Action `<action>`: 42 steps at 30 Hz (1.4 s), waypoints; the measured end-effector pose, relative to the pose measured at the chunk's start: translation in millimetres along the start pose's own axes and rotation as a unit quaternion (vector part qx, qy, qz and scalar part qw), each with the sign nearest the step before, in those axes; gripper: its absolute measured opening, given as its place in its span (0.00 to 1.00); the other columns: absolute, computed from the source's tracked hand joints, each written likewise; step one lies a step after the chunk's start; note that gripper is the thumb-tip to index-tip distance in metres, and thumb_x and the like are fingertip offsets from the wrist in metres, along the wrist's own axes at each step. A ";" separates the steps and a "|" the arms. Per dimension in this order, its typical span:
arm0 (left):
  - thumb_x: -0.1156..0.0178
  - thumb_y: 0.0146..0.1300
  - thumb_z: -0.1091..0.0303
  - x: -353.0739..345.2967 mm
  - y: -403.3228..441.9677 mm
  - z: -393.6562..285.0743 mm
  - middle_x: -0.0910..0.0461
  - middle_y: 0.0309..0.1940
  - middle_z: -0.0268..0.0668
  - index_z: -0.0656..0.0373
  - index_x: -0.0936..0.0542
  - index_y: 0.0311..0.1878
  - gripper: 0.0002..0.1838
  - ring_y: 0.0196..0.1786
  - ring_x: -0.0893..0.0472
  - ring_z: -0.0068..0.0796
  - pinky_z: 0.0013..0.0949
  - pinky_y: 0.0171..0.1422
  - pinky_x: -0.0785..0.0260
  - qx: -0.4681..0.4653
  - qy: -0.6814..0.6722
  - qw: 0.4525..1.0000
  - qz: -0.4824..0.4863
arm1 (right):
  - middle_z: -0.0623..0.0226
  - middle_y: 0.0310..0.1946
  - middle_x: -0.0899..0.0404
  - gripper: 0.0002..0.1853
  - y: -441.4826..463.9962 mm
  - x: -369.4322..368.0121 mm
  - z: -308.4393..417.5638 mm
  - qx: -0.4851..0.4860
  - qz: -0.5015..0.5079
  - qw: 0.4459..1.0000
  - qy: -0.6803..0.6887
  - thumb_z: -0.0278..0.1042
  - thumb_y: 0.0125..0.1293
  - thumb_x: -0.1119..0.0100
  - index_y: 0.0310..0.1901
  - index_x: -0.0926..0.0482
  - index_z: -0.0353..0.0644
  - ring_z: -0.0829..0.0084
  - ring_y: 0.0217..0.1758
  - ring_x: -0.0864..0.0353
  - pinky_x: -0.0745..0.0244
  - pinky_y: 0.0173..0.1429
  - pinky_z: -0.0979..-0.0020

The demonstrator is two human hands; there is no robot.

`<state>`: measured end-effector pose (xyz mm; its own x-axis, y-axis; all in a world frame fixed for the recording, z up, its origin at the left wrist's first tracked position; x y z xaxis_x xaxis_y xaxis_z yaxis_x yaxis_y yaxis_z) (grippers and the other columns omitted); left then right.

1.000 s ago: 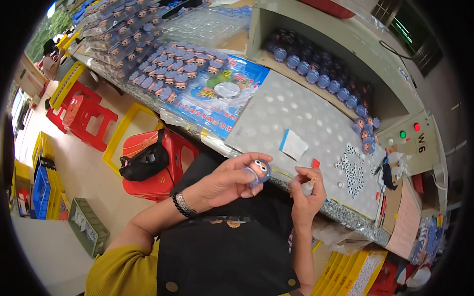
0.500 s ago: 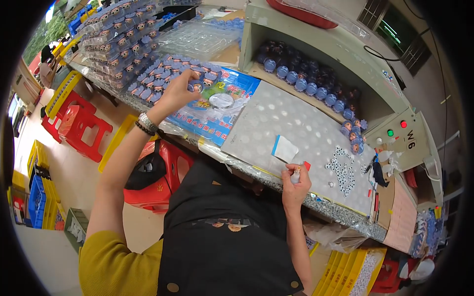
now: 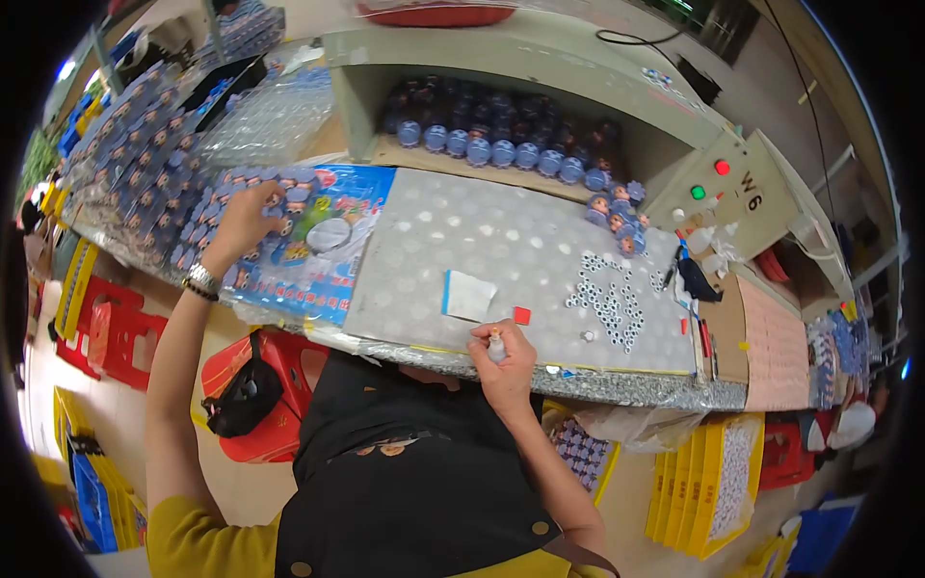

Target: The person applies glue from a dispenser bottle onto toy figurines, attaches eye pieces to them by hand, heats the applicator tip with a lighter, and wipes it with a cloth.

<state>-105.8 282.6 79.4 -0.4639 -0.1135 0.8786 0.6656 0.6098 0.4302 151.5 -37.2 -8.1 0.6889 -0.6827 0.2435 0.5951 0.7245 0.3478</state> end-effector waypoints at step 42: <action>0.18 0.20 0.55 -222.0 282.2 -425.2 0.20 0.48 0.39 0.54 0.34 0.63 0.58 0.53 0.21 0.42 0.42 0.53 0.28 -0.257 -0.013 0.883 0.392 | 0.66 0.36 0.19 0.15 212.0 185.1 -120.7 -0.176 -0.247 0.950 0.074 0.24 0.55 0.37 0.47 0.20 0.38 0.76 0.33 0.21 0.25 0.36 0.73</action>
Point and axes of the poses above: each hand's wrist, its own y-axis towards the middle knuckle, its own x-axis out of the back of the hand, z = x × y, the point moved 3 cm from there along y, towards the middle knuckle
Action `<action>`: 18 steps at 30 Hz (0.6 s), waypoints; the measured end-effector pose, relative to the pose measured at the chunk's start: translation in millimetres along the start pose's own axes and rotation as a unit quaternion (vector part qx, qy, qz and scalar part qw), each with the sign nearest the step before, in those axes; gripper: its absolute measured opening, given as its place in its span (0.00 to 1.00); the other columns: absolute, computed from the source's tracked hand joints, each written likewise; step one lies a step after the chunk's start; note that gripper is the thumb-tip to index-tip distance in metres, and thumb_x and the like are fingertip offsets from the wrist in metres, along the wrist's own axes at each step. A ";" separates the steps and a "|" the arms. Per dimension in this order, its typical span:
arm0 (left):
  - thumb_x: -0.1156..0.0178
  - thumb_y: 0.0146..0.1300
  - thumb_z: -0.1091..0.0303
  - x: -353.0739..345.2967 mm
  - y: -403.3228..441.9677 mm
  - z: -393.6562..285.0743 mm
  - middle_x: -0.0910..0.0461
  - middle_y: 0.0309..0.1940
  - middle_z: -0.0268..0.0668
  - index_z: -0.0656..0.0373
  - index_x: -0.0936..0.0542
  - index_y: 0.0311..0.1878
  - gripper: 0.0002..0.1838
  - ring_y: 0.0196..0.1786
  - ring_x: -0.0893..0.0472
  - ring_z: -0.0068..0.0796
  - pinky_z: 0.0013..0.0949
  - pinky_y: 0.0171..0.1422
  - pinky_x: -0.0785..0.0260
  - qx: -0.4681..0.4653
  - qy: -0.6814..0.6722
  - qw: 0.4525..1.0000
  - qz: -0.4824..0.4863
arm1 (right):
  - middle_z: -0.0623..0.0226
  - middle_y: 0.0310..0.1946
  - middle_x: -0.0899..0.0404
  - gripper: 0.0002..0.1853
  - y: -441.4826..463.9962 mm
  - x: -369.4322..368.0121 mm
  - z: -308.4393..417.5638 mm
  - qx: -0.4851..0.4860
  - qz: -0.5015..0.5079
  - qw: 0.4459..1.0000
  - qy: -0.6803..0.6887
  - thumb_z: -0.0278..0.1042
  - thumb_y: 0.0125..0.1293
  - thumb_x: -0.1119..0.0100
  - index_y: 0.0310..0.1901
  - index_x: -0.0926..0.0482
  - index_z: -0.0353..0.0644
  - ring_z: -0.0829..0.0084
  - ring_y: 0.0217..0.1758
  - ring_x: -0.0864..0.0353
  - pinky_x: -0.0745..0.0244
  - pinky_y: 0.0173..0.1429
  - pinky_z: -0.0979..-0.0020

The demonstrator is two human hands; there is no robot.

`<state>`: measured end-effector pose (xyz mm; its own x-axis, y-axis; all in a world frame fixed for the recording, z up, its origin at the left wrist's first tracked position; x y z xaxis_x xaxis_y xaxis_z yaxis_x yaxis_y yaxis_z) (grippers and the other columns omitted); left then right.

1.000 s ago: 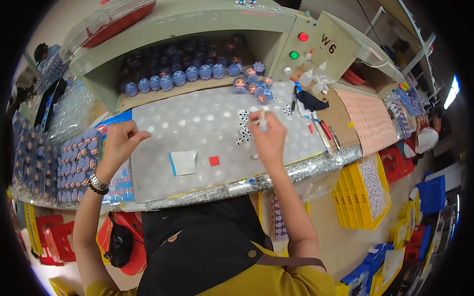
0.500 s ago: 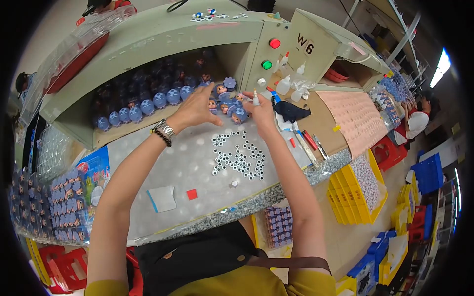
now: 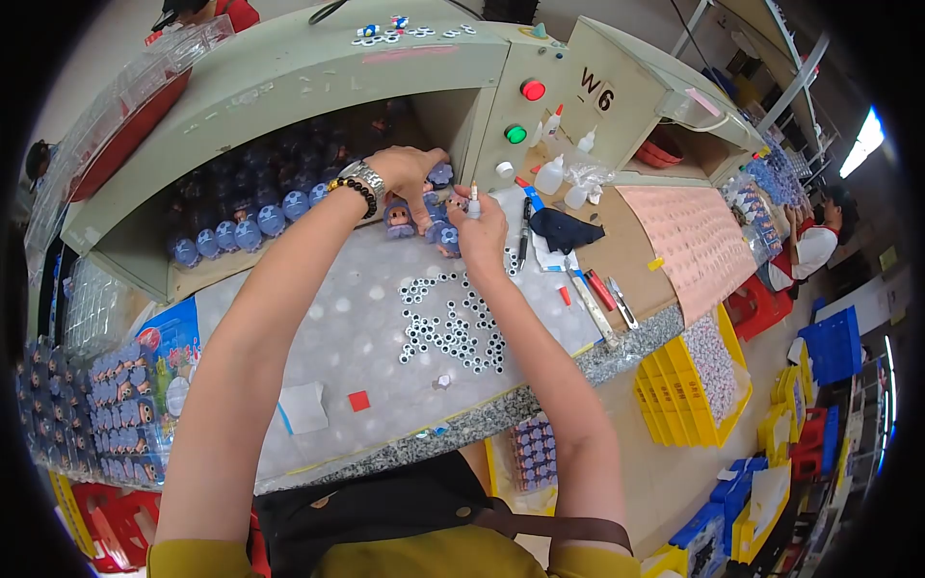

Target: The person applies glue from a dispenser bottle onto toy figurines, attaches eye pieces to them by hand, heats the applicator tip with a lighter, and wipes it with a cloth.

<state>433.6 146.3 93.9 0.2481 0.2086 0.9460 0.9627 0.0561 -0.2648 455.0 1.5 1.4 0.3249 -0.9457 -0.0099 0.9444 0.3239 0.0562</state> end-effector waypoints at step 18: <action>0.25 0.37 0.62 -48.7 -139.1 39.5 0.19 0.37 0.40 0.52 0.34 0.56 0.40 0.41 0.18 0.38 0.38 0.38 0.30 0.033 -0.102 0.987 -0.122 | 0.65 0.35 0.19 0.14 -55.8 -68.7 3.9 0.061 0.107 0.989 -0.078 0.20 0.56 0.40 0.46 0.21 0.36 0.77 0.34 0.20 0.23 0.37 0.74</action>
Point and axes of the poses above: each hand's wrist, its own y-axis towards the middle knuckle, its own x-axis out of the back of the hand, z = x × y, the point moved 3 cm from there along y, towards the middle knuckle
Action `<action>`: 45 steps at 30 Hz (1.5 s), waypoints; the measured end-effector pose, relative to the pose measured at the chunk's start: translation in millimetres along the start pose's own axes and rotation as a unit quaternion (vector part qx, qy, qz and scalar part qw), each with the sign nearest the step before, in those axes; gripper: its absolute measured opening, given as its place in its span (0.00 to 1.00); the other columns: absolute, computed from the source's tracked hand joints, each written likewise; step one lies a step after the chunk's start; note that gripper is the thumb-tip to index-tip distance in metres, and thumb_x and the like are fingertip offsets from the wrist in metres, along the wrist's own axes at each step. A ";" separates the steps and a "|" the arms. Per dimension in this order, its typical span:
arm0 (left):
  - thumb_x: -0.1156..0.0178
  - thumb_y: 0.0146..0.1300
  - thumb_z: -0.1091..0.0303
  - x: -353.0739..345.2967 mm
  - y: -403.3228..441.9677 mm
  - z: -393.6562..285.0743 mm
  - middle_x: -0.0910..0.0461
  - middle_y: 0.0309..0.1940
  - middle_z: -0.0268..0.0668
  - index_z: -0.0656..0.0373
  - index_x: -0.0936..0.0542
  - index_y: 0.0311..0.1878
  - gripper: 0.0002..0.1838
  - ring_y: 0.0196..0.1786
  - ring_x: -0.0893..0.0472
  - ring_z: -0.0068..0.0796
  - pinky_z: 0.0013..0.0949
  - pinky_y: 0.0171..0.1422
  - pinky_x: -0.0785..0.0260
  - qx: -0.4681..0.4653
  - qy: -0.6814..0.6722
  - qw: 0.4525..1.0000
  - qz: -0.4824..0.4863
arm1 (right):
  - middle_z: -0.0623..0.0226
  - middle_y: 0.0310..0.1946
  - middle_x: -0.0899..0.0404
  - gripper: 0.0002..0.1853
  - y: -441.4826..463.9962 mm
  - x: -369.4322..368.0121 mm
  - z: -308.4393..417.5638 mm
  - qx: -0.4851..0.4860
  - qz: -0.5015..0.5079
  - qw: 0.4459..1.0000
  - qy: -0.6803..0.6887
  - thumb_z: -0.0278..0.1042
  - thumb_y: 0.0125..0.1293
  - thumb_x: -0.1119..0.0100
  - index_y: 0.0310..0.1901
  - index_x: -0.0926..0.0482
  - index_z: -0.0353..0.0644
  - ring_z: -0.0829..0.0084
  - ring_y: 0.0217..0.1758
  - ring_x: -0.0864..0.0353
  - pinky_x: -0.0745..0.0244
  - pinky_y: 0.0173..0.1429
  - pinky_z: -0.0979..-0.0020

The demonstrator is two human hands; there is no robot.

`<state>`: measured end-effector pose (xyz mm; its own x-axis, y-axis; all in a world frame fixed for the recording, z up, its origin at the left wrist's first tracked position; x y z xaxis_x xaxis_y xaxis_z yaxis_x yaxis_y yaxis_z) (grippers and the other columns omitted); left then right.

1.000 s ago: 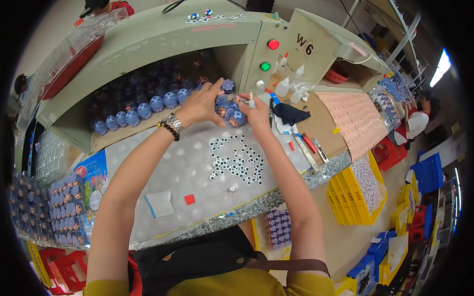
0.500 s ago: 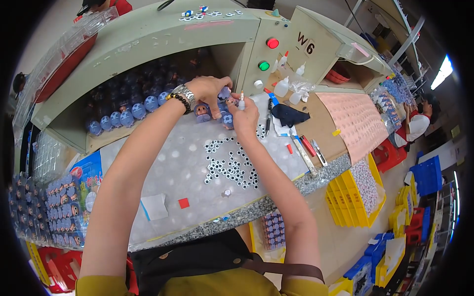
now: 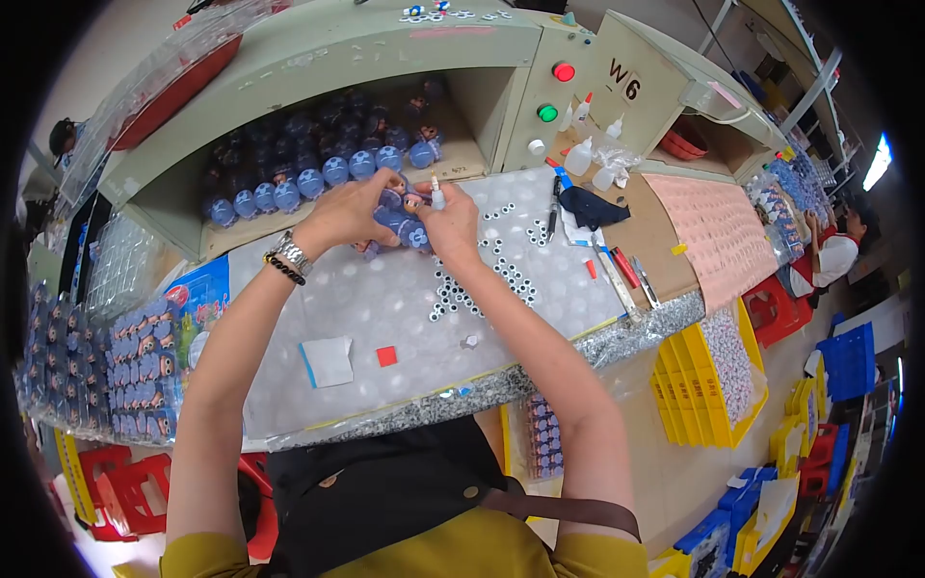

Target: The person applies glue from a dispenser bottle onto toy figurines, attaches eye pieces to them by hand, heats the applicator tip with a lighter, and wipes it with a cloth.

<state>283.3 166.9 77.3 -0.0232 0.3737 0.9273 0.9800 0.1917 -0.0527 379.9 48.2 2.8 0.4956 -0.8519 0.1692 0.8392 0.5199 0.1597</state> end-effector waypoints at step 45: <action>0.39 0.61 0.72 -84.9 -235.9 -43.4 0.25 0.50 0.38 0.61 0.36 0.65 0.30 0.51 0.23 0.27 0.33 0.55 0.28 0.096 -0.838 0.519 -0.141 | 0.67 0.42 0.27 0.16 -195.7 -30.1 90.6 0.161 0.210 0.963 -0.053 0.31 0.60 0.36 0.47 0.27 0.36 0.78 0.40 0.26 0.27 0.40 0.76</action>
Point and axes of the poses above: each hand's wrist, its own y-axis towards the middle knuckle, its own x-axis out of the back of the hand, z = x × y, the point moved 3 cm from there along y, towards the middle knuckle
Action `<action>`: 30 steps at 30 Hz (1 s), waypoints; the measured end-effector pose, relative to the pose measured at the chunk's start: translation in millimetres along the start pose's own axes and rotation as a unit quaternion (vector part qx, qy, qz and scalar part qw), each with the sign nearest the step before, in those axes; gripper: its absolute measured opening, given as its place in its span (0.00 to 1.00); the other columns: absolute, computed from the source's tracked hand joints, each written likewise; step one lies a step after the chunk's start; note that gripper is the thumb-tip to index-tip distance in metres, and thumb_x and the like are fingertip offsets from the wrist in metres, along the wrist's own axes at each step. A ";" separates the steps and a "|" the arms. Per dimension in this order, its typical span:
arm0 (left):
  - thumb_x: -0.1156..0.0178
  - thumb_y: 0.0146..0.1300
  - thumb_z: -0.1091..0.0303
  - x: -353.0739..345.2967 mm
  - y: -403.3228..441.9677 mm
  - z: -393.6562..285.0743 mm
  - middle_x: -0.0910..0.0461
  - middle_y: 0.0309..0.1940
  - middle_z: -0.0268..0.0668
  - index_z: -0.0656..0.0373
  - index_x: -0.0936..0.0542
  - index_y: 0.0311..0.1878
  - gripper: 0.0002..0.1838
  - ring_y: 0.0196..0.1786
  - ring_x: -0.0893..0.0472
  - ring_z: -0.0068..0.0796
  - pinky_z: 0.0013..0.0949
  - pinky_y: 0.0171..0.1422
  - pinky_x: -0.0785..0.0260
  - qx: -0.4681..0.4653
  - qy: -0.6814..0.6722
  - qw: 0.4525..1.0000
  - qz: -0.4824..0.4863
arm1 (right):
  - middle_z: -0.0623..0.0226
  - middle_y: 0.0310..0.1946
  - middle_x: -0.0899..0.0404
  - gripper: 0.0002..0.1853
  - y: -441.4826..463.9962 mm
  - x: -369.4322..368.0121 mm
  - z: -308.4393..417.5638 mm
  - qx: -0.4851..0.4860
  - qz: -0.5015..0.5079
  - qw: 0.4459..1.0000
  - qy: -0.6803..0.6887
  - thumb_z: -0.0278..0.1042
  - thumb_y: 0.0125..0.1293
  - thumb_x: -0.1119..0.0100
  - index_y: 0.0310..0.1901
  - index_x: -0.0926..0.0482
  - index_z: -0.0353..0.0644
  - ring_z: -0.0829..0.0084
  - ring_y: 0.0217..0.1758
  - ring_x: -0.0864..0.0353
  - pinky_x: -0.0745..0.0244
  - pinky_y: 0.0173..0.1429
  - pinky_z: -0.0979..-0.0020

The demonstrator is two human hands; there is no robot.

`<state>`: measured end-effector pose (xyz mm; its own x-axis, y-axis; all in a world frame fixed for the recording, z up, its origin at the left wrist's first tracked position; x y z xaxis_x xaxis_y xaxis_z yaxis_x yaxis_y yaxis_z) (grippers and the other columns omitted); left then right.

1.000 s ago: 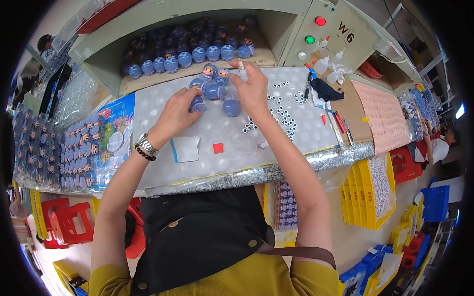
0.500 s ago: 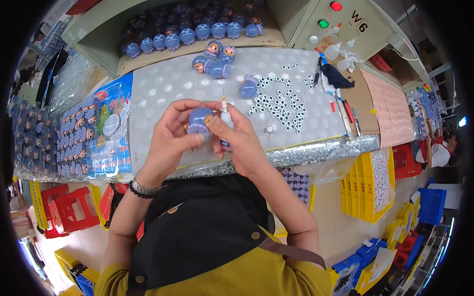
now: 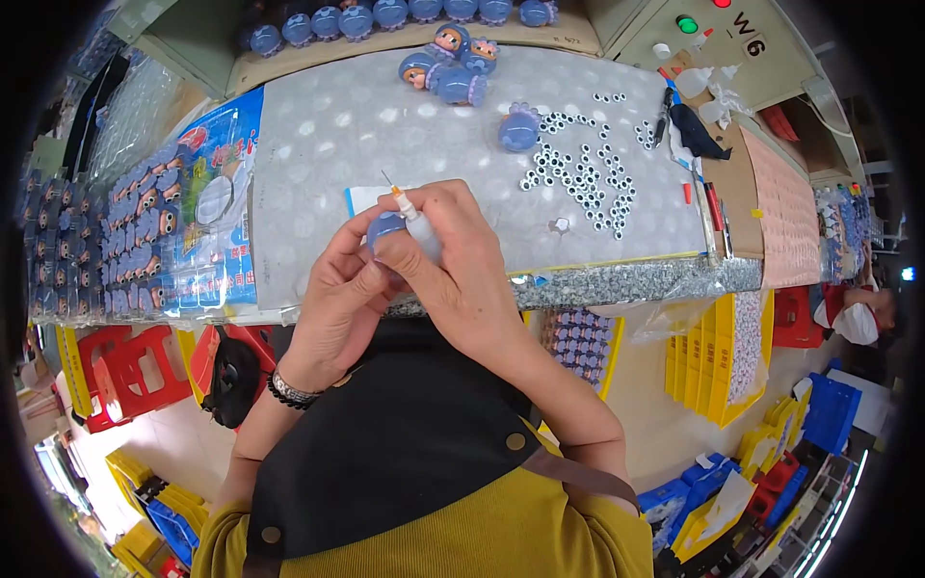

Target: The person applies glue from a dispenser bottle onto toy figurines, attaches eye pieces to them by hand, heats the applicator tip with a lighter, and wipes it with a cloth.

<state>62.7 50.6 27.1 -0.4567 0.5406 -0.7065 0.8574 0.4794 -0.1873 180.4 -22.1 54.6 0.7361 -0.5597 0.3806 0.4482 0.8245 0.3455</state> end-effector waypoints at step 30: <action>0.42 0.65 0.64 7.4 -6.4 7.4 0.25 0.51 0.37 0.58 0.38 0.67 0.29 0.56 0.23 0.38 0.33 0.58 0.30 0.015 -0.018 0.999 -0.043 | 0.51 0.42 0.20 0.16 -47.6 28.1 34.3 0.133 -0.110 0.985 0.014 0.24 0.56 0.33 0.44 0.28 0.37 0.63 0.40 0.19 0.24 0.42 0.72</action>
<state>55.5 46.5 18.0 -0.5200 0.4733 -0.7110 0.8226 0.5017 -0.2677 162.4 -80.0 78.2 0.6516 -0.7164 0.2492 0.4521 0.6307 0.6307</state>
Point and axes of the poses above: each hand's wrist, its own y-axis towards the middle knuckle, its own x-axis out of the back of the hand, z = x × y, the point moved 3 cm from there along y, towards the middle knuckle
